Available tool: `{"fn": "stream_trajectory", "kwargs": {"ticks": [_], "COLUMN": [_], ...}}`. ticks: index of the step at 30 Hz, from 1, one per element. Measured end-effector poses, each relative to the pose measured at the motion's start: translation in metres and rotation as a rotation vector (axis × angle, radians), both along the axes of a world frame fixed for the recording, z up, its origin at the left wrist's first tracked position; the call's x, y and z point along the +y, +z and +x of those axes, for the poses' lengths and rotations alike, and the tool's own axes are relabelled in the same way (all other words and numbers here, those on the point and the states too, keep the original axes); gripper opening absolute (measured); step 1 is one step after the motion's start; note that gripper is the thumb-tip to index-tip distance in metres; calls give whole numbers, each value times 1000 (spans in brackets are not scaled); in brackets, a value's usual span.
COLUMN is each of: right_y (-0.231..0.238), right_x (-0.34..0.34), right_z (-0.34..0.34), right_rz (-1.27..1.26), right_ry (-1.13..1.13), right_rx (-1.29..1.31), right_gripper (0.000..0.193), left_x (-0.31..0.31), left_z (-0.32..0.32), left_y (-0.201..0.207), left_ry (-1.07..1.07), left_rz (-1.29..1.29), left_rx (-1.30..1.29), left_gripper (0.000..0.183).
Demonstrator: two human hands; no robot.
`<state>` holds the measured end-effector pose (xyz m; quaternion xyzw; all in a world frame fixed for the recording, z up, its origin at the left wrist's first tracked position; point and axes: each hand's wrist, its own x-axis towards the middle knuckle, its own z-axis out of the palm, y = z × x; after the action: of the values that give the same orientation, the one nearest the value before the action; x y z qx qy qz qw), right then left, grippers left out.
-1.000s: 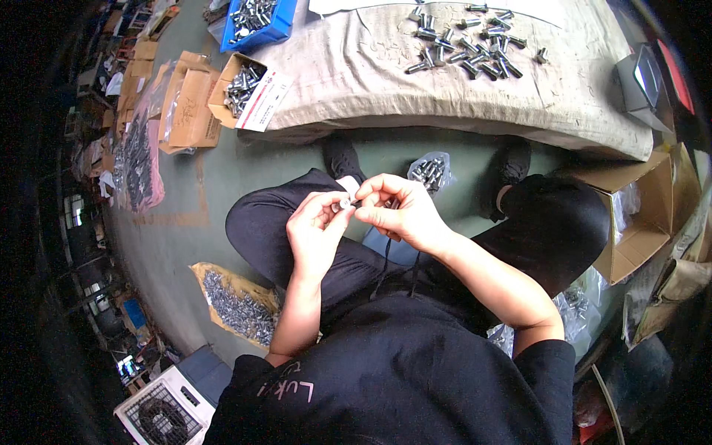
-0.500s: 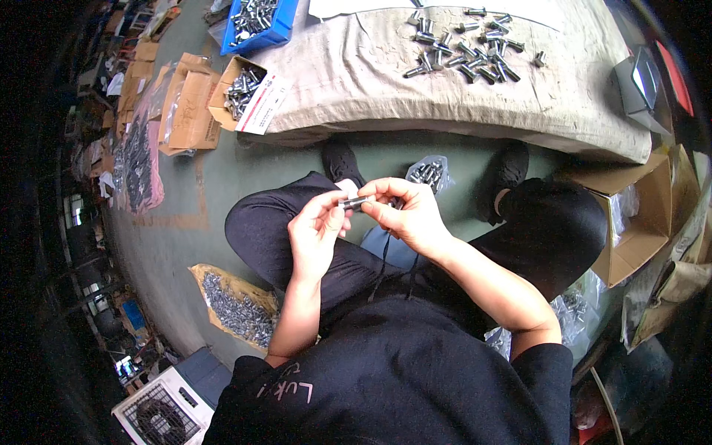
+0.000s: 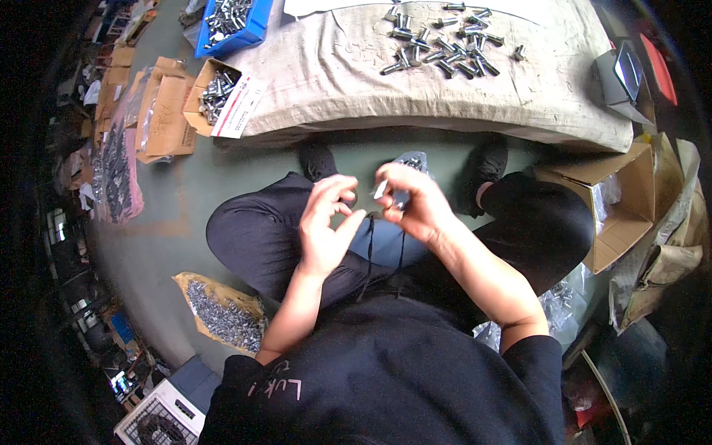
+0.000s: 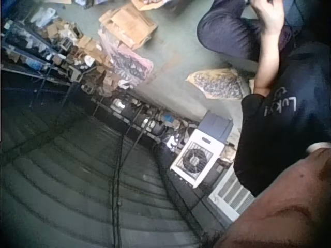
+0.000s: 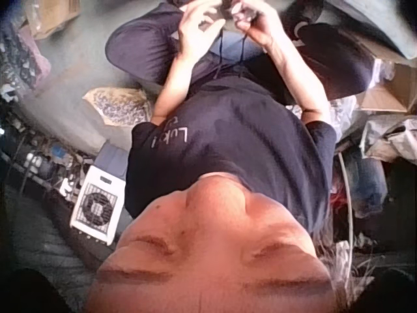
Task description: The person assembles metal fittings by hand, repeatedly picking up cylindrical sleeves and pins and inserting the pins into the sleeves.
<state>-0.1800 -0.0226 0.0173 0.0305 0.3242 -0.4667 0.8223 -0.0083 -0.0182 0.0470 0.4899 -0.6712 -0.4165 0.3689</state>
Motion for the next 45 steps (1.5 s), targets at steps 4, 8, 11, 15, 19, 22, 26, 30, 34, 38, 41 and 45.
{"fn": "stream_trajectory", "kwargs": {"ticks": [4,8,11,15,19,22,26,30,34,38,41,45], "right_y": [-18,-52,-83,-118,-134,-134,-108,-47,11,23,18,24], "right_x": [-19,-29,-29,-33,-38,-34,-31,-33,-41,-56,-63,-59], "right_z": [-31,-35,-18,8,6,1,-9,-35,-70,-84,-81,-66], "right_rz": [-184,-23,73,246,126,101,135,-122,-675,-820,-801,-992], "right_ry": [-164,47,221,294,594,513,387,583,857,895,970,1090], "right_rx": [76,505,620,793,1226,1248,1004,1018,1552,1864,1995,1996], "right_gripper": [22,14,8,11,29,31,33,32,28,23,15,21], "left_x": [-26,-39,-31,-26,-28,-25,-26,-32,-59,-110,-170,-256], "left_z": [7,-7,-28,-42,-40,-40,-41,-44,-56,-76,-88,-112], "left_y": [-53,-111,-140,-170,-198,-211,-208,-174,-117,-65,-51,-53], "left_ry": [107,108,149,196,270,301,257,301,287,183,86,75], "left_rz": [294,393,382,398,323,261,384,423,127,-154,-301,-446], "left_rx": [30,-246,-457,-541,-443,-372,-350,-273,0,60,-137,-274], "left_gripper": [37,43,53,37,20,16,18,19,17,15,13,14]}}
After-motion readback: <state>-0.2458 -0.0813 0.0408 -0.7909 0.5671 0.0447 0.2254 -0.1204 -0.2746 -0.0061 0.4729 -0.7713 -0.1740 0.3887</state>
